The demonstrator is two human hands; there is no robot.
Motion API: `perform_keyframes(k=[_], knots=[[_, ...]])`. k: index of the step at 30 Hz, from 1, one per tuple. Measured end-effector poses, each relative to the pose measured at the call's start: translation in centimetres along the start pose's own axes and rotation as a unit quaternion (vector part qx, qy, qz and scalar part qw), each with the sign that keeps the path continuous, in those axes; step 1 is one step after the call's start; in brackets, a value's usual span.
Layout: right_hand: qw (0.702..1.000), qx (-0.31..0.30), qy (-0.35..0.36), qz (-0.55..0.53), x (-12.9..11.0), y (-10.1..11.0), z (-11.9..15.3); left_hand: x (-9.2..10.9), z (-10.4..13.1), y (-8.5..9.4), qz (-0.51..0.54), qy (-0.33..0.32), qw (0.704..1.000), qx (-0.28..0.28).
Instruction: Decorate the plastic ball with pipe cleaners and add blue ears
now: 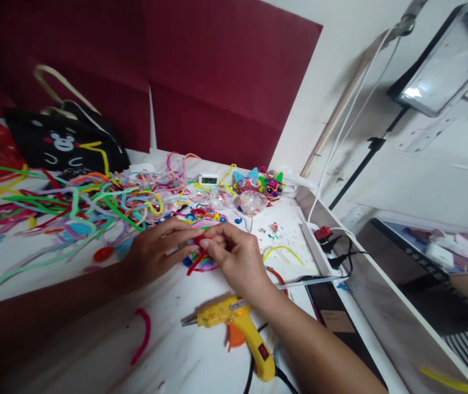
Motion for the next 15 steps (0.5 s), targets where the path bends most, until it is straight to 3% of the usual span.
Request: perform_keyframes(k=[8, 15], knots=[[0.991, -0.014, -0.097, -0.086, -0.2, -0.2, 0.2, 1.6, -0.3, 1.0, 0.046, -0.127, 0.991, 0.005], [0.982, -0.053, -0.142, -0.116, 0.5, -0.8, 0.6, 1.4, 0.1, 0.7, 0.048, -0.139, 0.989, -0.019]])
Point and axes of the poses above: each hand's wrist, its own z-axis away from the middle knuckle, its own y-axis out of the back of the hand, x = y × z, the point moved 8 cm from there along -z, towards the middle knuckle, and after that the axes turned 6 degrees about x, right-handed, at the moved point
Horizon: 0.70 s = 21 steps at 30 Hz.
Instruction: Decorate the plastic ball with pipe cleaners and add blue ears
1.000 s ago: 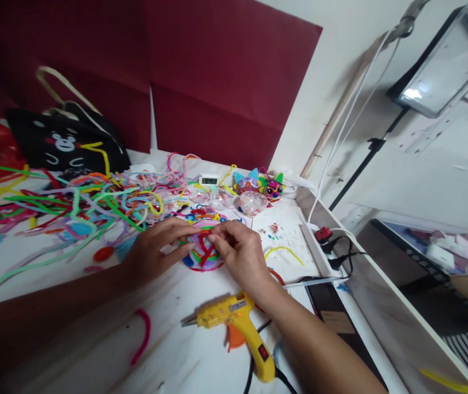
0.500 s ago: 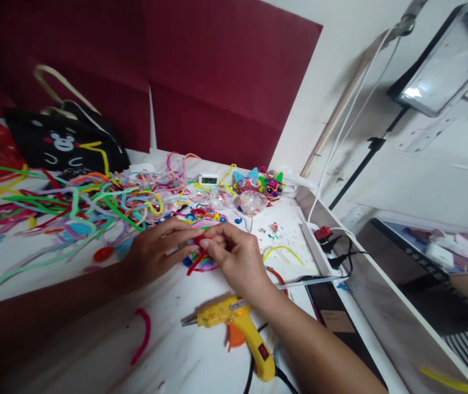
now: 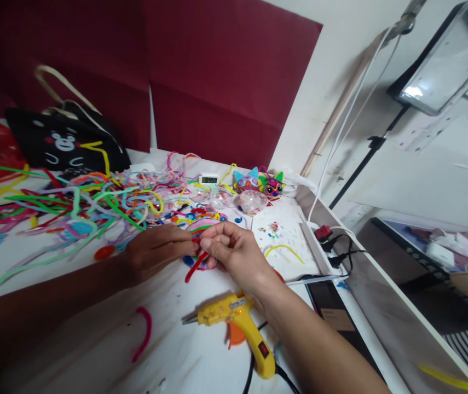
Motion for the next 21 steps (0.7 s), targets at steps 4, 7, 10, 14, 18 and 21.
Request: perform_keyframes(k=[4, 7, 10, 14, 18, 21], knots=[[1.0, -0.014, -0.006, -0.001, -0.2, -0.1, 0.1, 0.1, 0.1, -0.3, 0.0, 0.004, 1.0, -0.008], [0.999, -0.014, 0.028, 0.044, -0.7, 0.1, 0.1, 0.0, -0.2, -0.3, -0.009, 0.025, 1.0, 0.011], [0.988, 0.013, 0.093, 0.122, -1.4, 0.7, 0.2, -0.4, -0.6, -0.4, -0.016, 0.051, 0.998, 0.031], [0.984, 0.024, 0.112, 0.14, -1.4, 1.1, 0.0, -1.1, -1.1, -0.5, -0.002, 0.091, 0.995, 0.034], [0.988, 0.041, 0.101, 0.108, -1.5, 1.6, -0.5, -1.4, -1.4, -0.3, -0.021, 0.103, 0.994, 0.036], [0.99, 0.056, 0.092, 0.095, -1.6, 1.9, -0.9, -1.7, -1.2, -0.1, -0.041, 0.111, 0.992, 0.037]])
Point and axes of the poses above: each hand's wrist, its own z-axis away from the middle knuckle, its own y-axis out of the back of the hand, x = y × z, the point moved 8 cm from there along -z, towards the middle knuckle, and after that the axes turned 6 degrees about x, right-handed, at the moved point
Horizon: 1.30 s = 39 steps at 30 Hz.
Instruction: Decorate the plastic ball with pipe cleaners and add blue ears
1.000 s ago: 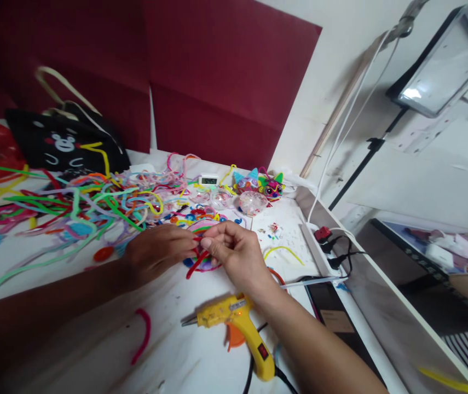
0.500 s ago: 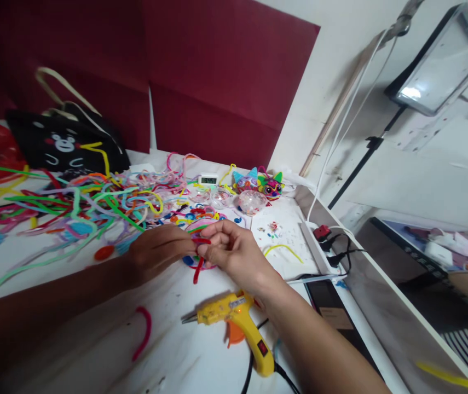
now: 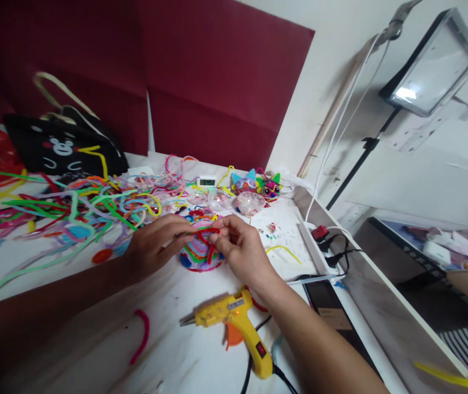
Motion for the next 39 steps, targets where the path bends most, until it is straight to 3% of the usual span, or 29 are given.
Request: perform_keyframes(k=[6, 15, 22, 32, 39], knots=[[1.0, -0.005, 0.005, 0.009, 0.7, -0.1, -0.4, -0.7, 0.7, -0.6, 0.011, 0.018, 1.0, -0.022], [0.993, -0.011, 0.052, 0.105, 1.3, 0.0, -0.3, -0.8, 1.3, -0.7, 0.0, -0.007, 1.0, -0.023], [0.977, 0.013, 0.107, 0.182, 0.6, -0.1, 0.0, 0.5, 1.2, -0.5, -0.049, -0.091, 0.995, -0.001], [0.978, 0.029, 0.086, 0.186, 0.8, 0.2, 0.2, -0.3, 1.3, -0.8, -0.04, -0.049, 0.998, -0.01], [0.935, 0.032, 0.201, 0.289, -1.9, -0.6, 1.2, 0.2, 1.3, -0.5, -0.031, -0.06, 0.998, -0.002]])
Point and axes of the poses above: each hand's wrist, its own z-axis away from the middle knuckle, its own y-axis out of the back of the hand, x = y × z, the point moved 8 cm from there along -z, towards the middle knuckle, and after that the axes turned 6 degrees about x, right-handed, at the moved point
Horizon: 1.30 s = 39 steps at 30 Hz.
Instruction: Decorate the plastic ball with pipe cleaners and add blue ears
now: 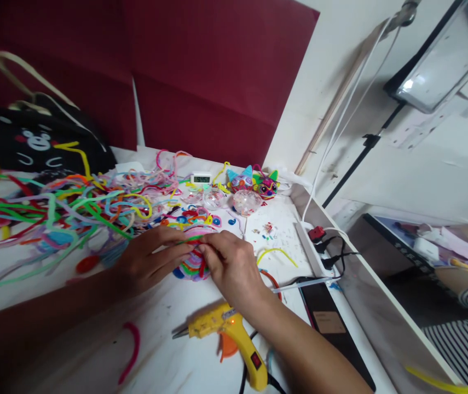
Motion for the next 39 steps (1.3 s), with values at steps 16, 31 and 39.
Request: perform_keyframes(k=[16, 31, 39], knots=[[0.983, -0.026, 0.089, 0.159, -1.1, -0.7, 0.8, 0.4, 0.3, 0.0, 0.04, -0.033, 0.998, -0.028], [0.979, -0.009, 0.133, 0.156, -1.5, -0.7, 1.2, 0.0, 0.4, -0.1, 0.027, -0.012, 0.999, -0.023], [0.981, -0.021, 0.131, 0.14, -1.5, -0.9, 1.1, 0.2, 0.8, -0.2, 0.037, -0.015, 0.998, -0.055]])
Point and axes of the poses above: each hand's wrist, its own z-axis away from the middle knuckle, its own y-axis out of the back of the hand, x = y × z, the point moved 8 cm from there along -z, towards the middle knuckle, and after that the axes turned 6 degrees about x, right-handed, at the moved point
